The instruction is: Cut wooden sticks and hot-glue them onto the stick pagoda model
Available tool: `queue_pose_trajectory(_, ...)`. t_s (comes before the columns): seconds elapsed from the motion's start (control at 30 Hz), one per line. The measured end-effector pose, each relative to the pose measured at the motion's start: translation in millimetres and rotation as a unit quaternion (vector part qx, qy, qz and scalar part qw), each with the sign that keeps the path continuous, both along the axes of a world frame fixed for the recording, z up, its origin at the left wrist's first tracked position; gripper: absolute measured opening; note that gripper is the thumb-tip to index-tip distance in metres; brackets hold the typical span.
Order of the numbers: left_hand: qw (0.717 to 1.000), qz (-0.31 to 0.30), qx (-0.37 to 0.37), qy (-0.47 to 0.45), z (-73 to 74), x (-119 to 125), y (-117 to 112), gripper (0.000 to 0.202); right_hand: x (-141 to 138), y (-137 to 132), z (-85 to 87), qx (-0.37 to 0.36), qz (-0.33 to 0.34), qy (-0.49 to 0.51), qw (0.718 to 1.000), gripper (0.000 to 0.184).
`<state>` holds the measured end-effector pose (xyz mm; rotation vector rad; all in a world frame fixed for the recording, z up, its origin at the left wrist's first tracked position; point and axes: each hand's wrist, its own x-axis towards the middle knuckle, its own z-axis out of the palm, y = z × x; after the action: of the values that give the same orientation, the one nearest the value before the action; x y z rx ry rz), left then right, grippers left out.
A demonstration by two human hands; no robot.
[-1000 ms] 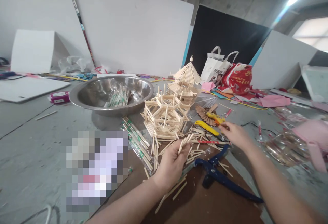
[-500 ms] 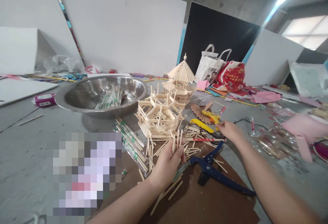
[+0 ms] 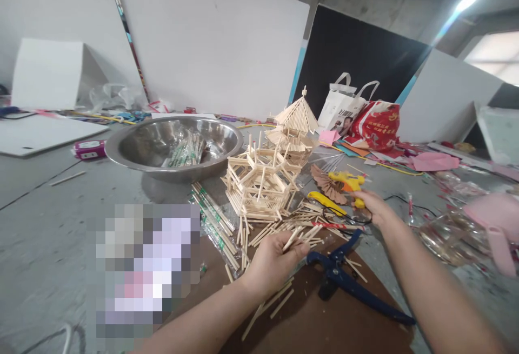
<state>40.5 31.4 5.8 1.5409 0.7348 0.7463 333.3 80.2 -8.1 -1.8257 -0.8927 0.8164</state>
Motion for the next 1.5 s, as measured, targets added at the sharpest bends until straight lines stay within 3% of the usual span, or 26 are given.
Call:
queue_pose_trajectory(0.1,1.000,0.008,-0.008,-0.015,0.0,-0.6,0.1,0.034,-17.5,-7.9,20.5,0.034,0.026,0.050,0.998,0.016)
queue_pose_trajectory(0.17,1.000,0.007,-0.009,-0.019,1.0,-1.2,0.3,0.035,-32.1,-14.0,36.1,0.090,0.087,0.099,0.987,0.025)
queue_pose_trajectory(0.3,1.000,0.022,0.009,-0.005,2.1,-1.9,0.0,0.033,-61.9,-26.3,61.5,0.144,0.182,0.066,0.970,0.037)
queue_pose_trajectory(0.43,0.998,0.039,0.041,0.024,1.3,-2.0,-1.4,0.030,-85.1,-36.3,72.8,0.157,0.256,0.057,0.952,0.028)
queue_pose_trajectory(0.57,0.999,0.034,0.039,0.005,0.9,-2.2,-2.1,0.027,-99.7,-42.6,79.1,0.142,0.311,0.061,0.938,0.032)
queue_pose_trajectory(0.8,0.998,0.039,0.039,-0.007,-0.6,-1.9,-1.0,0.027,-119.5,-39.1,82.8,0.061,0.310,-0.076,0.946,0.026)
queue_pose_trajectory(1.07,0.998,0.044,0.037,0.003,0.0,-1.9,-1.3,0.028,-129.5,-29.4,75.0,0.061,0.291,-0.208,0.932,0.022)
queue_pose_trajectory(1.5,0.999,0.034,0.042,-0.001,-0.8,-1.0,-1.6,0.027,-134.2,-21.7,72.0,0.049,0.243,-0.310,0.918,0.031)
